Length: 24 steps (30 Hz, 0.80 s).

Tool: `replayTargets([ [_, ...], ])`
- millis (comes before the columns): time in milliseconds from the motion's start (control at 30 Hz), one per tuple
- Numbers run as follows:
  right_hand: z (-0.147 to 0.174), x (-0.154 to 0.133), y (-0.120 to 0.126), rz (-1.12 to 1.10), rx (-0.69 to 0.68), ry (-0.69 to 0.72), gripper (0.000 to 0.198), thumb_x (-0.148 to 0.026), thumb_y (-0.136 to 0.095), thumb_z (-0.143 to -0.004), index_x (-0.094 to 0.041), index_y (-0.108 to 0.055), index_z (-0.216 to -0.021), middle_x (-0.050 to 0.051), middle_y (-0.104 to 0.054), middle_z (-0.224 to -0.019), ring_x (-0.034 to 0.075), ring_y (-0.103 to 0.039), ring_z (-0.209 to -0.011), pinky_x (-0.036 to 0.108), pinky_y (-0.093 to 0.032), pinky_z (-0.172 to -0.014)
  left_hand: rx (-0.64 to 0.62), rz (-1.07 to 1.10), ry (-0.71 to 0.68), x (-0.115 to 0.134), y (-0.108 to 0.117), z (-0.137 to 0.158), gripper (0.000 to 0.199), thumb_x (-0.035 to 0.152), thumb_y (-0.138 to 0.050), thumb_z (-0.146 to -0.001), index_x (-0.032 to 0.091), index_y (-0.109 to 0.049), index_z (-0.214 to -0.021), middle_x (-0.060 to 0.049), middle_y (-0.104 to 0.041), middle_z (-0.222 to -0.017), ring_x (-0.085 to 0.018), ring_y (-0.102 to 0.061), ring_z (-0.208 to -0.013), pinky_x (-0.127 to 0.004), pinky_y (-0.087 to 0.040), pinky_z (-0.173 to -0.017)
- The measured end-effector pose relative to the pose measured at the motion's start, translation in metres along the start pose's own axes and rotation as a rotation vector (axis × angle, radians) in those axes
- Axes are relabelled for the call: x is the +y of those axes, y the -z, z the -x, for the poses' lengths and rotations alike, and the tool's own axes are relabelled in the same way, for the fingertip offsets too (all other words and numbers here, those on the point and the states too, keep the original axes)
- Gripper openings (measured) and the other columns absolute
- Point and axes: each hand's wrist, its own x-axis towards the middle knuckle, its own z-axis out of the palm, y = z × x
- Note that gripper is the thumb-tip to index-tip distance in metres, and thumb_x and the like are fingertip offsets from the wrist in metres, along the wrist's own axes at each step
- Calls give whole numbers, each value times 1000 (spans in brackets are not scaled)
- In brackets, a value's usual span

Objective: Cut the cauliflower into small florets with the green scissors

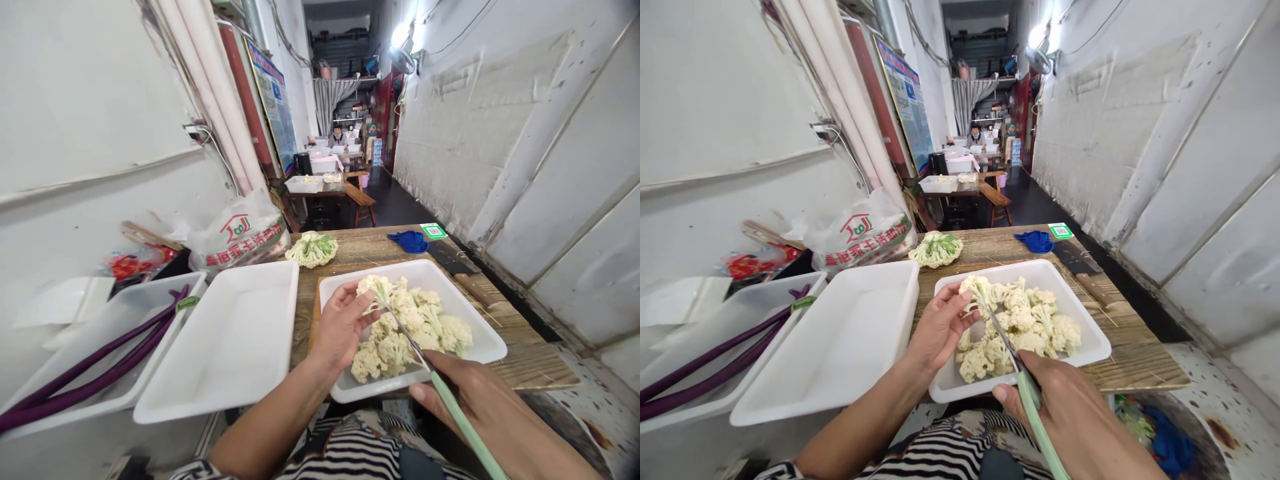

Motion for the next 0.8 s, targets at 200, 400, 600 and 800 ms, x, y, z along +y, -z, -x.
replayTargets([
  [200,0,7,-3,0,20,-4,34,-54,-48,-92,-23,-60,-83,2,-70,-78,22,-63,-70,29,-42,-63,-17,-27,34,0,2,2,39,25,-84,-61,15,-61,-91,0,-61,-90,-9,-58,-75,-24,-55,-63],
  [400,-4,13,-14,8,77,-41,33,-51,-50,-90,-21,-60,-79,2,-68,-68,20,-60,-63,27,-40,-58,17,-66,72,0,3,-1,42,27,-86,-57,15,-60,-87,1,-60,-83,-9,-59,-67,-25,-55,-62],
  [600,-13,20,-20,0,66,3,41,-52,-44,-94,-20,-60,-76,2,-67,-65,20,-61,-61,26,-38,-55,39,-16,146,-1,3,-12,33,22,-85,-58,13,-59,-77,1,-59,-73,-8,-58,-59,-23,-55,-59],
  [800,0,26,-14,-5,41,2,40,-57,-41,-94,-23,-61,-103,8,-72,-97,27,-67,-90,31,-48,-72,170,119,301,4,7,-23,14,22,-70,-78,13,-60,-81,2,-54,-55,-12,-60,-53,-21,-51,-50],
])
